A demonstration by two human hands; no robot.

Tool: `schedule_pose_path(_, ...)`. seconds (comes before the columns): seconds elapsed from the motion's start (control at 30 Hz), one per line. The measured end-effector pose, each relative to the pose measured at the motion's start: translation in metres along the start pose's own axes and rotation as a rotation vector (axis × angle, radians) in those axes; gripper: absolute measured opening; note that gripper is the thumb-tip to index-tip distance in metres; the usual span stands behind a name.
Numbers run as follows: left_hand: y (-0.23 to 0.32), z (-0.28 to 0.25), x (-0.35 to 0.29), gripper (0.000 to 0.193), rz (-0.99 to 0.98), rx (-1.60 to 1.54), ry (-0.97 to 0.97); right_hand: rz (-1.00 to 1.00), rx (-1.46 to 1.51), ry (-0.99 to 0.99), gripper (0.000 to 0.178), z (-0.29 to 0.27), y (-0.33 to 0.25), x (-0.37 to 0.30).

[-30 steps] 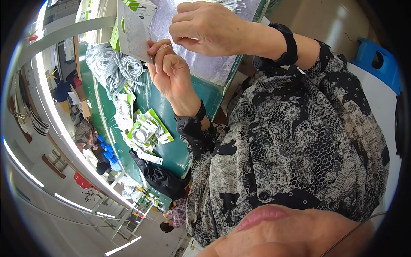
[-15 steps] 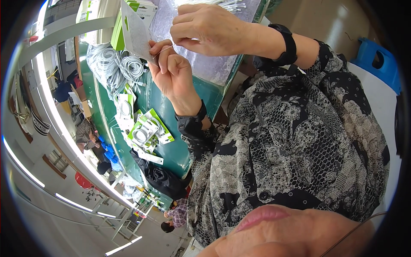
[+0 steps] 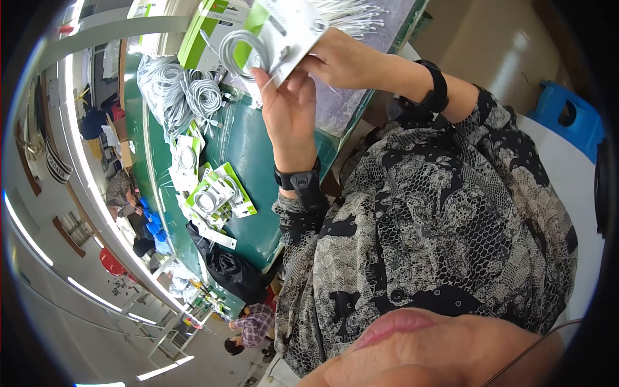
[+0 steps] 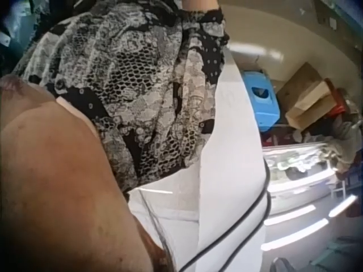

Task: The person secures a USB cable to its cardboard packaging by threading a white plastic tie through the holes and tightening it. They turn the package over to pull the tie ends and then pick up another cable to repeat the process.

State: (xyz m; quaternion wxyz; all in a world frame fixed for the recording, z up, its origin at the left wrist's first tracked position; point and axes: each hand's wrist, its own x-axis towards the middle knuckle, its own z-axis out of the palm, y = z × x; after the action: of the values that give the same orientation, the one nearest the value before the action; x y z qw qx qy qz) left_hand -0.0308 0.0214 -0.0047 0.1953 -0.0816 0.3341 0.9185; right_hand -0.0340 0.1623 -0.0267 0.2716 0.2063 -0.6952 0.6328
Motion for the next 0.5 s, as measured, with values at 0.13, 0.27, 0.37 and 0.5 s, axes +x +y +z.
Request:
schedule_pose_path(0.13, 0.000, 0.004, -0.005, 0.038, 0.033, 0.132, -0.067, 0.017, -0.017, -0.034, 0.019, -0.006, 0.003, -0.010)
schedule_pose_path(0.27, -0.005, 0.000, -0.004, 0.041, 0.140, 0.294, -0.018, 0.030, -0.357, -0.158, 0.022, -0.029, -0.018, -0.024)
schedule_pose_path(0.37, -0.005, -0.001, -0.003, 0.042, 0.221, 0.407, 0.057, 0.063, -0.797, -0.374, 0.024, -0.039, -0.042, -0.026)
schedule_pose_path(0.5, -0.019, 0.004, -0.011, 0.043, 0.219, 0.485, 0.111, -0.289, -0.711, -0.153, 0.020, -0.031, -0.053, -0.011)
